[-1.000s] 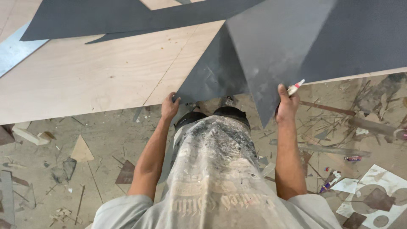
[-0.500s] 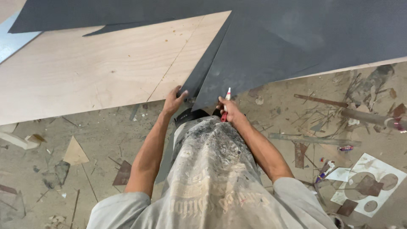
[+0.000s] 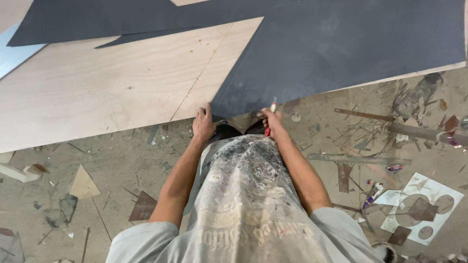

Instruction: The person kneels on a workshop floor and cuts triangular shapes from a large dark gray sheet laid on a plywood board, using a utility knife to score along the sheet. They lift and separate cut pieces, stack the cut triangles on a workbench, and position a long metal straightedge over the board.

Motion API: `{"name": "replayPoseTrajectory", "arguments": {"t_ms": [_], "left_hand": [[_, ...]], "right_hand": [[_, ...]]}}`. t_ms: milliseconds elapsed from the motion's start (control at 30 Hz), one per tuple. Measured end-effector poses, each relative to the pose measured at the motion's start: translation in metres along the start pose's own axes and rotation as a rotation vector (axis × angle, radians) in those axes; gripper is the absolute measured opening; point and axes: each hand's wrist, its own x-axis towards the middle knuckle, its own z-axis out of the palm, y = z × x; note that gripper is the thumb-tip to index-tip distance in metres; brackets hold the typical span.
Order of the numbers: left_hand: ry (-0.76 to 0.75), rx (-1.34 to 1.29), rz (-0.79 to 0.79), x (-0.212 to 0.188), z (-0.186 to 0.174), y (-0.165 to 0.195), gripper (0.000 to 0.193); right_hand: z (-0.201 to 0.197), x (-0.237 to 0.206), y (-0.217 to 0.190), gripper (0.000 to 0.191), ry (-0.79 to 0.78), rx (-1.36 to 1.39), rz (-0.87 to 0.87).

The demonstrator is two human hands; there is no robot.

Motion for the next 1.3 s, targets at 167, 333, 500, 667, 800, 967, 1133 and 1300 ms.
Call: {"name": "replayPoseTrajectory", "arguments": {"t_ms": [167,333,500,667,800,967,1133,1300], "left_hand": [[0.048,0.019,-0.005,0.001,0.008,-0.008,0.080],[0.028,-0.010,-0.049,0.003,0.007,-0.007,0.066],[0.073,0.017,-0.100,-0.001,0.015,-0.008,0.060],[0.127,0.011,-0.084,-0.004,0.020,-0.007,0.058],[0.082,0.014,-0.137,-0.003,0.018,-0.002,0.052],[0.106,-0.006,-0.144,-0.006,0.018,-0.002,0.049],[0.148,0.019,-0.111,-0.011,0.023,-0.006,0.045],[0.139,0.067,-0.116,-0.011,0.027,-0.009,0.044]], "right_hand": [[-0.052,0.022,-0.016,0.011,0.194,0.467,0.151],[-0.086,0.045,-0.029,0.017,0.492,0.402,-0.084],[-0.095,0.065,-0.039,0.023,0.570,0.307,-0.053],[-0.085,0.078,-0.047,0.029,0.499,0.226,-0.029],[-0.080,0.082,-0.047,0.030,0.602,0.040,-0.048],[-0.083,0.080,-0.040,0.025,0.540,-0.042,-0.046],[-0.085,0.076,-0.033,0.023,0.560,-0.168,-0.213],[-0.084,0.077,-0.032,0.021,0.548,-0.171,-0.171]]}}
